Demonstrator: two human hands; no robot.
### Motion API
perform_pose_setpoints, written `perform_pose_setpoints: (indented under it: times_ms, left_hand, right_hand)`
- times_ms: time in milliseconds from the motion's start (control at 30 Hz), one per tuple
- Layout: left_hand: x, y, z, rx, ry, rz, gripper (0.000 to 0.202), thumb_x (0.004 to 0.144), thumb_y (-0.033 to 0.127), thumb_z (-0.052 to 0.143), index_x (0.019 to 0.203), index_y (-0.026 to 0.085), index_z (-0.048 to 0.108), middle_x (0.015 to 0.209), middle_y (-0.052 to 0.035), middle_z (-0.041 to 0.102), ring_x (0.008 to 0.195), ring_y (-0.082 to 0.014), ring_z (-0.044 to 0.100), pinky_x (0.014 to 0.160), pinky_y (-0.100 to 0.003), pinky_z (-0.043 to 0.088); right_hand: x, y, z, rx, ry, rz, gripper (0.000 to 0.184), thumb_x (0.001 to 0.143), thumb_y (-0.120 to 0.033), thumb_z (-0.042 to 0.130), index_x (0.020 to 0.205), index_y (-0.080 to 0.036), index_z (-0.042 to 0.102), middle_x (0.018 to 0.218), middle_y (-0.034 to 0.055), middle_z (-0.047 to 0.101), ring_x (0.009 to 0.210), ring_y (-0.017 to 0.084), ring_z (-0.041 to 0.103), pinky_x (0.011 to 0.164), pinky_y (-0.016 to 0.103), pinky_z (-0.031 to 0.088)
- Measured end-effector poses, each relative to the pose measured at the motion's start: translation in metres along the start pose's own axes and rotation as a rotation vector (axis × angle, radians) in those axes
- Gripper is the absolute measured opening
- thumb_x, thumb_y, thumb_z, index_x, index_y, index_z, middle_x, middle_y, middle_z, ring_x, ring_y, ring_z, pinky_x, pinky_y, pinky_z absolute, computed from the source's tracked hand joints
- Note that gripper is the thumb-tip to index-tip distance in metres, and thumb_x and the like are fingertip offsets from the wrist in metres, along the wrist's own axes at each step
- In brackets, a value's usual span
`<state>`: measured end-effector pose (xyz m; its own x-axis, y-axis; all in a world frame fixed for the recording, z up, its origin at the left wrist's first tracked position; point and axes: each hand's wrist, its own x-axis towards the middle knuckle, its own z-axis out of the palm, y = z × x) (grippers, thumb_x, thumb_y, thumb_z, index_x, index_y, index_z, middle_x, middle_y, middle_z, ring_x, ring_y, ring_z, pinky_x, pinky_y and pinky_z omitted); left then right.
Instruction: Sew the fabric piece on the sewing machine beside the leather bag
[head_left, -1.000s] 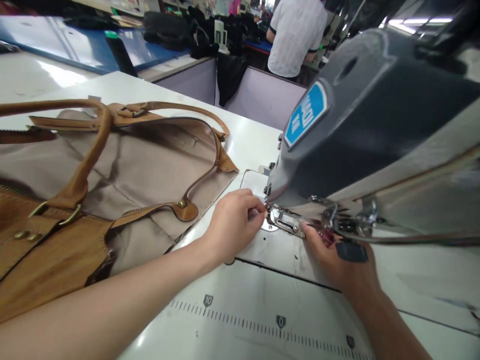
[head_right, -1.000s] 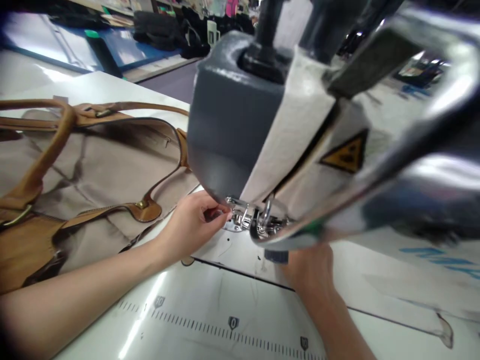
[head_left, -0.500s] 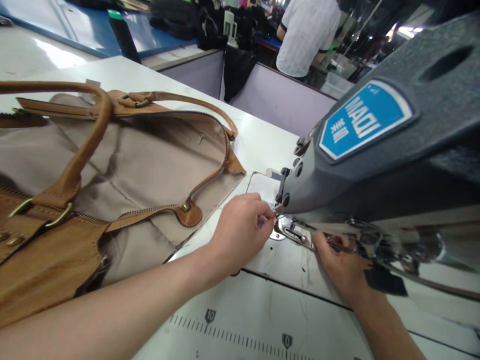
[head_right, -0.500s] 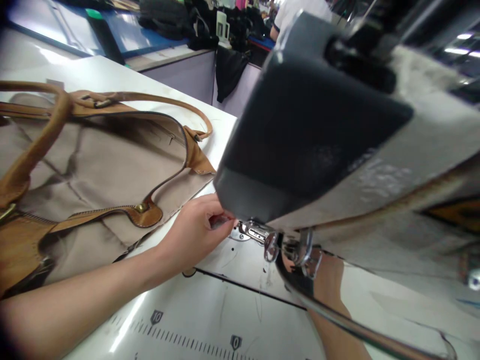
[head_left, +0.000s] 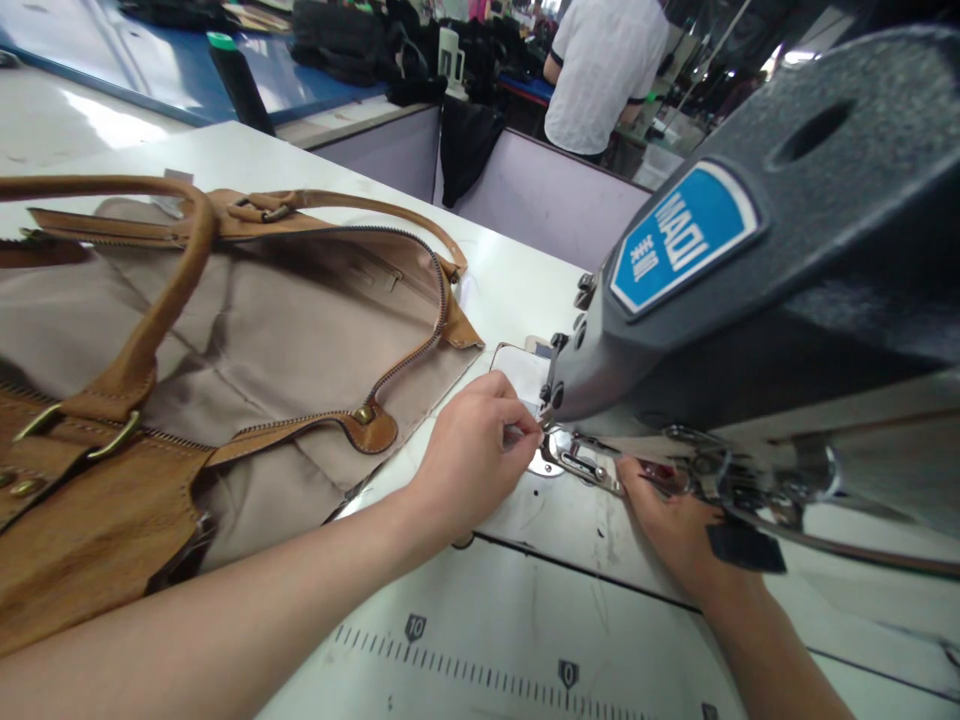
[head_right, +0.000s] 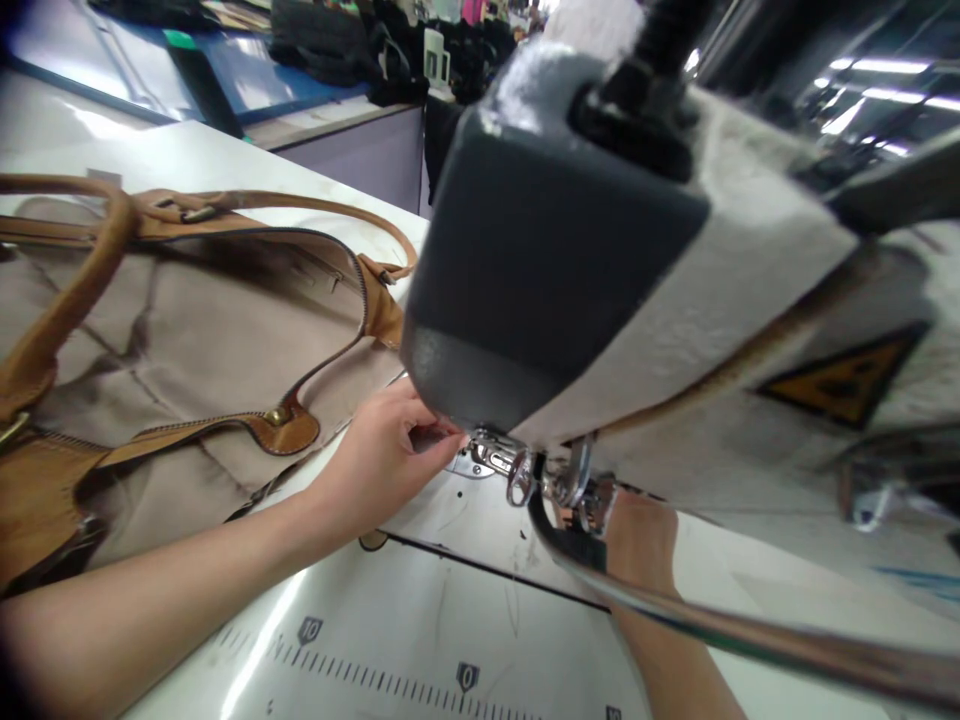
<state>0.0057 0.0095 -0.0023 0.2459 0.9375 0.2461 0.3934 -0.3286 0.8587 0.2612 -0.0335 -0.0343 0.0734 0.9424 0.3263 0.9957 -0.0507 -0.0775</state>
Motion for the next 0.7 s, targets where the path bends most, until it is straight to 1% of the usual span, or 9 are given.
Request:
perform_pose_setpoints:
  times_ms: [100,200,367,467,567,700]
  left_hand:
    - [0.000,0.001,-0.001,0.001,-0.014,-0.011,0.016,0.071,0.001,0.063,0.064,0.015,0.068,0.074,-0.0019,0.058,0.070,-0.0124,0.052,0.061,-0.025,0.038]
    - [0.000,0.002,-0.002,0.008,-0.024,-0.014,0.017,0.071,0.002,0.061,0.064,0.015,0.068,0.074,-0.0021,0.057,0.068,-0.0121,0.052,0.060,-0.025,0.038]
    - [0.000,0.002,-0.002,0.021,-0.034,-0.008,0.016,0.071,0.001,0.060,0.065,0.014,0.068,0.074,-0.0024,0.057,0.069,-0.0125,0.052,0.061,-0.025,0.038]
    - [0.000,0.002,-0.001,0.036,-0.034,0.004,0.016,0.071,0.001,0.060,0.065,0.014,0.068,0.073,-0.0022,0.057,0.068,-0.0122,0.052,0.061,-0.025,0.037]
    - [-0.001,0.002,0.000,0.036,-0.027,0.014,0.015,0.072,0.003,0.061,0.064,0.014,0.068,0.073,-0.0021,0.057,0.068,-0.0120,0.051,0.060,-0.025,0.037]
    - [-0.001,0.001,0.000,0.030,-0.029,0.014,0.015,0.073,0.004,0.060,0.064,0.014,0.067,0.074,-0.0022,0.057,0.069,-0.0124,0.052,0.062,-0.025,0.037]
  right_hand:
    - [-0.001,0.002,-0.001,-0.018,-0.023,-0.042,0.033,0.081,-0.045,0.056,0.092,-0.017,0.069,0.088,0.0142,0.069,0.086,0.032,0.063,0.080,0.042,0.048]
    - [-0.002,0.004,-0.002,-0.026,-0.028,-0.061,0.033,0.082,-0.045,0.054,0.094,-0.018,0.070,0.087,0.0139,0.069,0.086,0.033,0.063,0.077,0.042,0.048]
    - [-0.007,0.005,-0.001,-0.026,-0.019,-0.058,0.031,0.083,-0.045,0.054,0.084,-0.019,0.070,0.076,0.0127,0.069,0.084,0.033,0.064,0.070,0.040,0.048]
    - [-0.008,0.004,-0.001,-0.028,-0.038,-0.066,0.030,0.084,-0.045,0.054,0.087,-0.019,0.070,0.077,0.0122,0.069,0.085,0.032,0.064,0.070,0.038,0.048]
    - [-0.005,-0.001,-0.004,-0.019,-0.039,-0.070,0.031,0.084,-0.045,0.053,0.092,-0.019,0.070,0.080,0.0119,0.069,0.084,0.031,0.064,0.070,0.039,0.048]
    - [0.001,-0.014,-0.013,0.023,-0.038,-0.066,0.031,0.084,-0.044,0.053,0.091,-0.019,0.070,0.084,0.0121,0.069,0.085,0.030,0.064,0.072,0.040,0.048]
